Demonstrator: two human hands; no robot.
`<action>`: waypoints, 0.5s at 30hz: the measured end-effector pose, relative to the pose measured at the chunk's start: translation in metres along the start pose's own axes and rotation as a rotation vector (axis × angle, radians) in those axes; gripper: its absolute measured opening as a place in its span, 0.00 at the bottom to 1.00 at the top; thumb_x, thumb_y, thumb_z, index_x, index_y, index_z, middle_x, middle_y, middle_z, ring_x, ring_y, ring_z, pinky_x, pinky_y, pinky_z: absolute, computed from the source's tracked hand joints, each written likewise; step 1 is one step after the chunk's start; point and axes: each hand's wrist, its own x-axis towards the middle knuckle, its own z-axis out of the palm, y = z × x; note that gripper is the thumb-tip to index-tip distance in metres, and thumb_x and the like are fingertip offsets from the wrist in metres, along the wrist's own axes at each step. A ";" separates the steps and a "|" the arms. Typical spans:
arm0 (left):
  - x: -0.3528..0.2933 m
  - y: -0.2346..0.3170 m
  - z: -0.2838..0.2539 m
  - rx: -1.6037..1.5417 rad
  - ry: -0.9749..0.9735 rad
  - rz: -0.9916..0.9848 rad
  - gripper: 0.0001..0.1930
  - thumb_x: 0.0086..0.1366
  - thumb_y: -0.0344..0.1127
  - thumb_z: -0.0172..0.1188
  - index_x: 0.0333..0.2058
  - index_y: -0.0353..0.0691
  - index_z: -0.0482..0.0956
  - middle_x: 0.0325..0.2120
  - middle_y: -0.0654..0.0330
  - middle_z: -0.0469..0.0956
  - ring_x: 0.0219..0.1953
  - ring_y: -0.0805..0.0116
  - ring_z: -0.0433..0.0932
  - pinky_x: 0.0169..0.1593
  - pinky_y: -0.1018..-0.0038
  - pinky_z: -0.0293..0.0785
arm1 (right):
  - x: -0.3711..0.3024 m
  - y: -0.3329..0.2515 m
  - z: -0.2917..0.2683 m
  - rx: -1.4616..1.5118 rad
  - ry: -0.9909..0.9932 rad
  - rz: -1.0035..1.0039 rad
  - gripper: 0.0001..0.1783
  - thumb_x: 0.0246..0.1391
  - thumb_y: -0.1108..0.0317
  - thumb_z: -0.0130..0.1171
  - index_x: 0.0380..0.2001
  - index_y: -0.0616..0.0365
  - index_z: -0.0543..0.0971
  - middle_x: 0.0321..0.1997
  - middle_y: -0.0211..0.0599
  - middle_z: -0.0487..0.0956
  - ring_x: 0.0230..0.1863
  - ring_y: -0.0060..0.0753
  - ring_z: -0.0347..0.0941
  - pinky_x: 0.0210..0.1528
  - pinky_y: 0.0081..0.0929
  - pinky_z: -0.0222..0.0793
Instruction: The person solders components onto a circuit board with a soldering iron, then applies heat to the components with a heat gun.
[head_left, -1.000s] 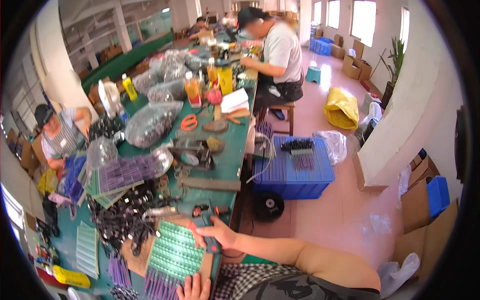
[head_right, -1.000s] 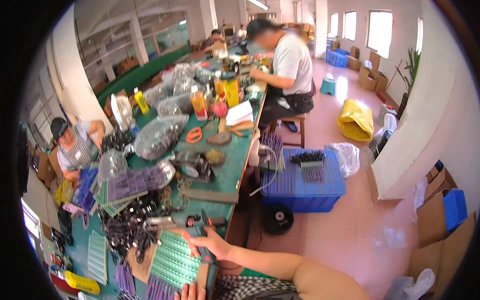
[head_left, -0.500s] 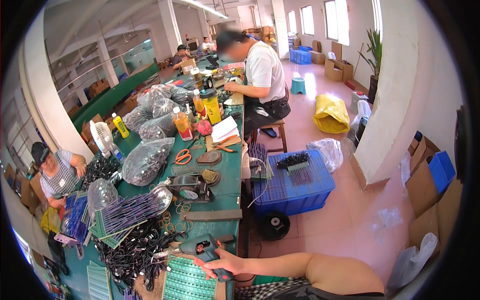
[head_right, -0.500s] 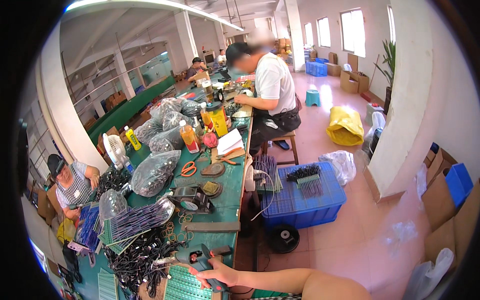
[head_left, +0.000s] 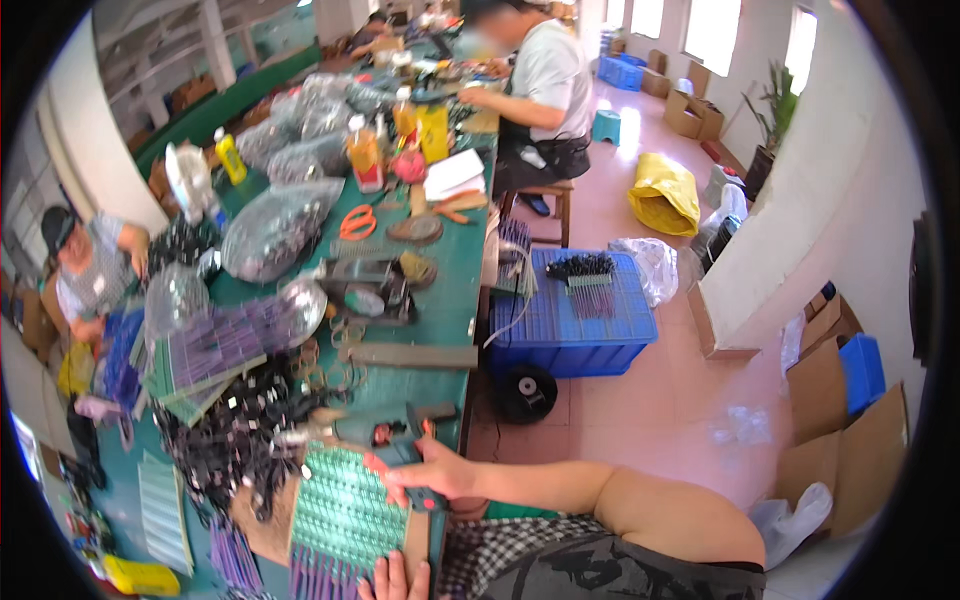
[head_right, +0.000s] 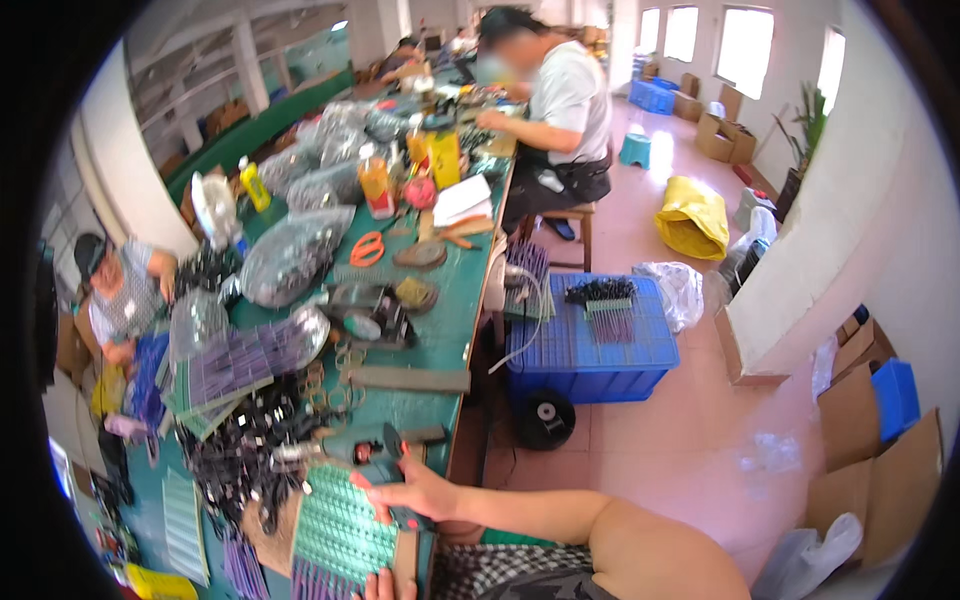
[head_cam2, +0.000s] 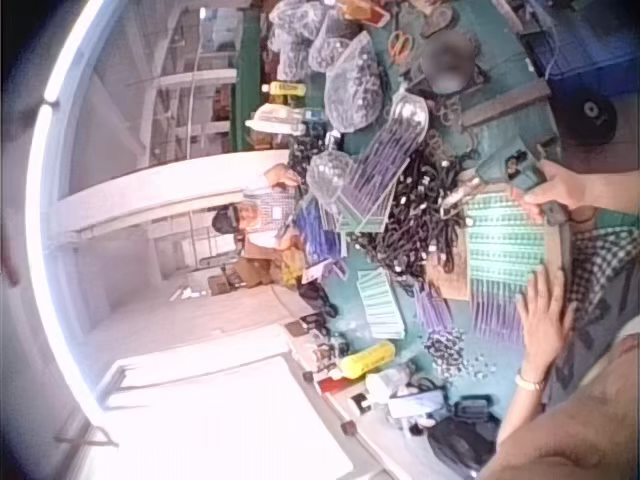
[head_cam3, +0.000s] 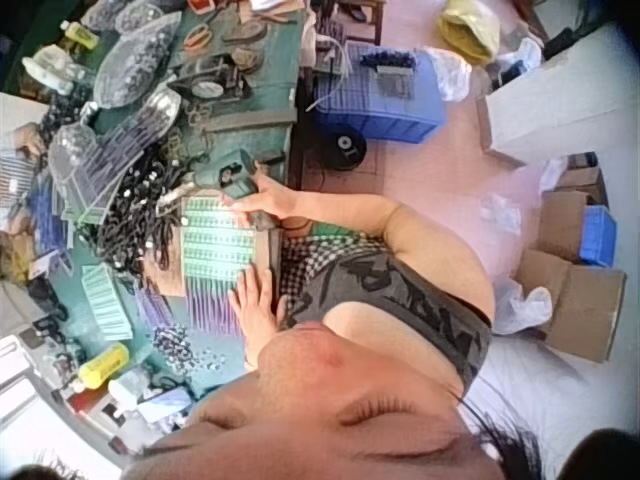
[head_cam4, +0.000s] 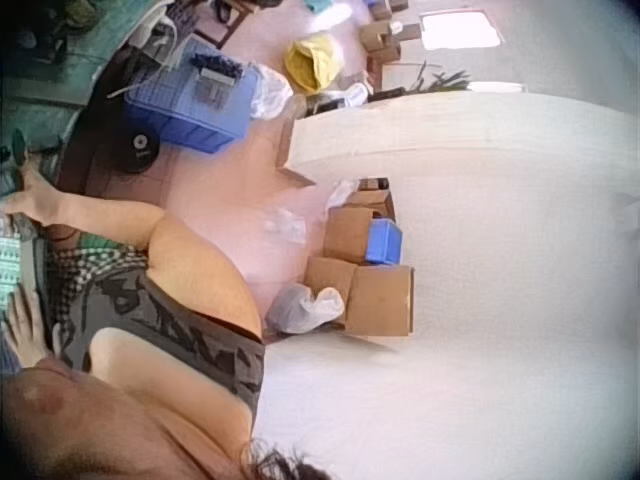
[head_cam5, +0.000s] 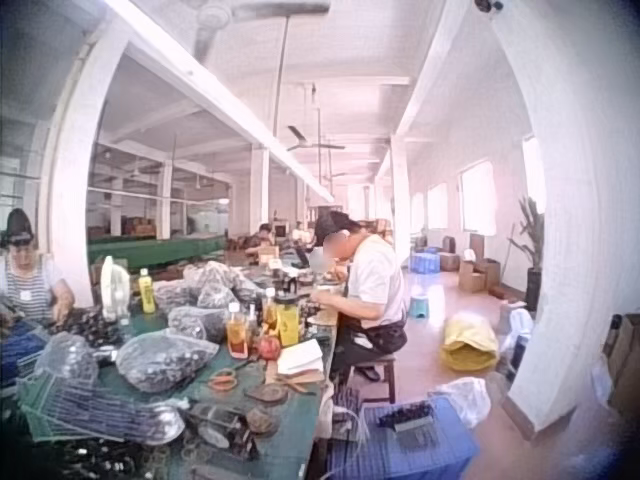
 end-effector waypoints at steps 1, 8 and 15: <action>-0.001 0.003 -0.004 -0.017 -0.004 -0.018 0.36 0.58 0.44 0.61 0.65 0.48 0.61 0.66 0.47 0.54 0.67 0.43 0.53 0.65 0.43 0.44 | 0.001 -0.001 0.002 -0.003 0.032 0.055 0.23 0.57 0.70 0.58 0.54 0.66 0.68 0.41 0.36 0.76 0.30 0.27 0.75 0.44 0.36 0.73; 0.001 -0.011 0.002 0.056 -0.006 0.029 0.37 0.52 0.49 0.65 0.62 0.54 0.65 0.66 0.51 0.57 0.67 0.51 0.56 0.62 0.46 0.49 | 0.003 -0.004 -0.004 0.048 0.041 -0.020 0.21 0.55 0.68 0.56 0.50 0.65 0.69 0.26 0.37 0.76 0.26 0.31 0.75 0.42 0.43 0.76; -0.007 -0.009 0.009 0.003 0.073 0.006 0.30 0.61 0.49 0.59 0.62 0.57 0.65 0.67 0.60 0.57 0.69 0.58 0.53 0.66 0.51 0.44 | 0.005 -0.005 -0.003 -0.038 -0.015 -0.065 0.24 0.57 0.63 0.52 0.53 0.64 0.65 0.25 0.33 0.71 0.25 0.31 0.72 0.43 0.43 0.76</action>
